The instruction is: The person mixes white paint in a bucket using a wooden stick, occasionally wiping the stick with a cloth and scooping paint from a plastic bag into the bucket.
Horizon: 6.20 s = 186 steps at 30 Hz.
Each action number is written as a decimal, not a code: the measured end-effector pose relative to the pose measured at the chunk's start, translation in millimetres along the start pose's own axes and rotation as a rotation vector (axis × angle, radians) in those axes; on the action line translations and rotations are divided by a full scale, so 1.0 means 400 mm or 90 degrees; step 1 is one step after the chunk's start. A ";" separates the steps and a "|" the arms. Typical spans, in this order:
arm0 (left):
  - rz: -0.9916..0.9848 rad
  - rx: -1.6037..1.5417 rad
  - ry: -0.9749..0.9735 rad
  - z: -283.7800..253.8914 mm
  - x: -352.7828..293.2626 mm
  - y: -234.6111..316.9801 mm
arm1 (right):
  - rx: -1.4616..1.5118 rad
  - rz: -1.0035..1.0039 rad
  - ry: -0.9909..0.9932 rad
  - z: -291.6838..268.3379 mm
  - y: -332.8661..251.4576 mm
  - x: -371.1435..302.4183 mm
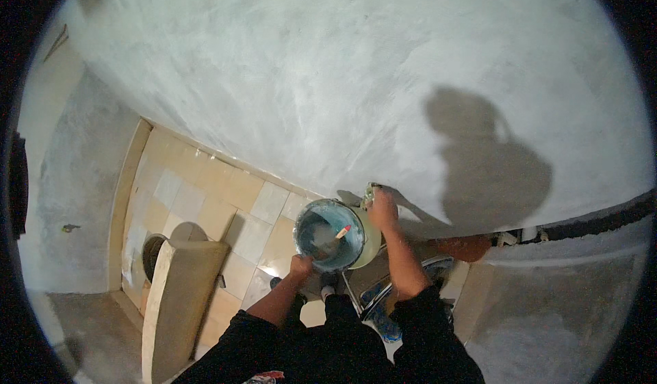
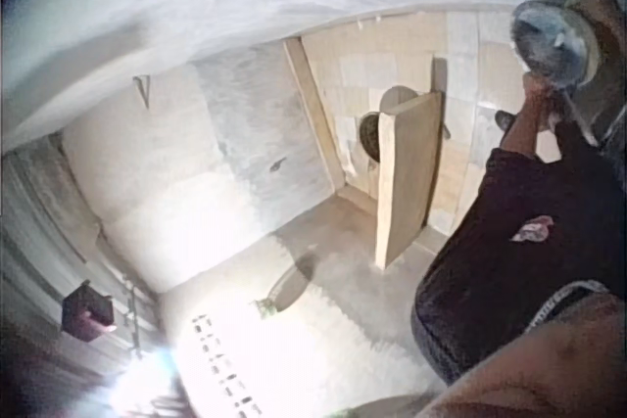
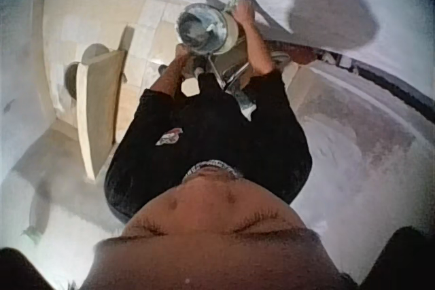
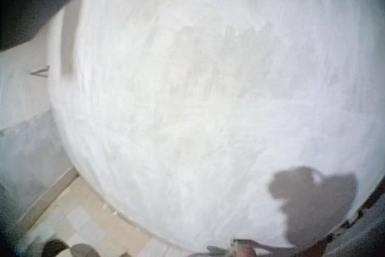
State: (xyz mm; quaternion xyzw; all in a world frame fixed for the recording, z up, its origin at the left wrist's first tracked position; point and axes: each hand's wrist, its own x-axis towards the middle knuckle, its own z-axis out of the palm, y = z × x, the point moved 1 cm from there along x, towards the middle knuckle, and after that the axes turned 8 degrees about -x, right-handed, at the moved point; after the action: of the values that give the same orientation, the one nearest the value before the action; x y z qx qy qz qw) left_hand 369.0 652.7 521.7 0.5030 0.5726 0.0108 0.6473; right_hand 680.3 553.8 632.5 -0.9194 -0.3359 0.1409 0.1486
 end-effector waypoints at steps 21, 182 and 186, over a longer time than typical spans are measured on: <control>0.134 -0.257 0.009 -0.324 -0.306 0.183 | -0.156 -0.250 0.270 -0.170 -0.239 -0.060; 0.182 -0.268 0.523 -0.767 -0.598 0.109 | -0.047 -0.688 -0.251 0.099 -1.222 -0.414; 0.208 -0.272 0.545 -0.761 -0.597 0.102 | -0.120 -0.575 -0.169 0.062 -1.228 -0.384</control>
State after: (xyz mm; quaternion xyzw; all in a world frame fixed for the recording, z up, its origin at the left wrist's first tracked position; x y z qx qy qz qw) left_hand 80.7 726.6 772.3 0.3926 0.6854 0.4342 0.4331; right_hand 275.6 815.5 814.8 -0.6653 -0.7289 0.1473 0.0665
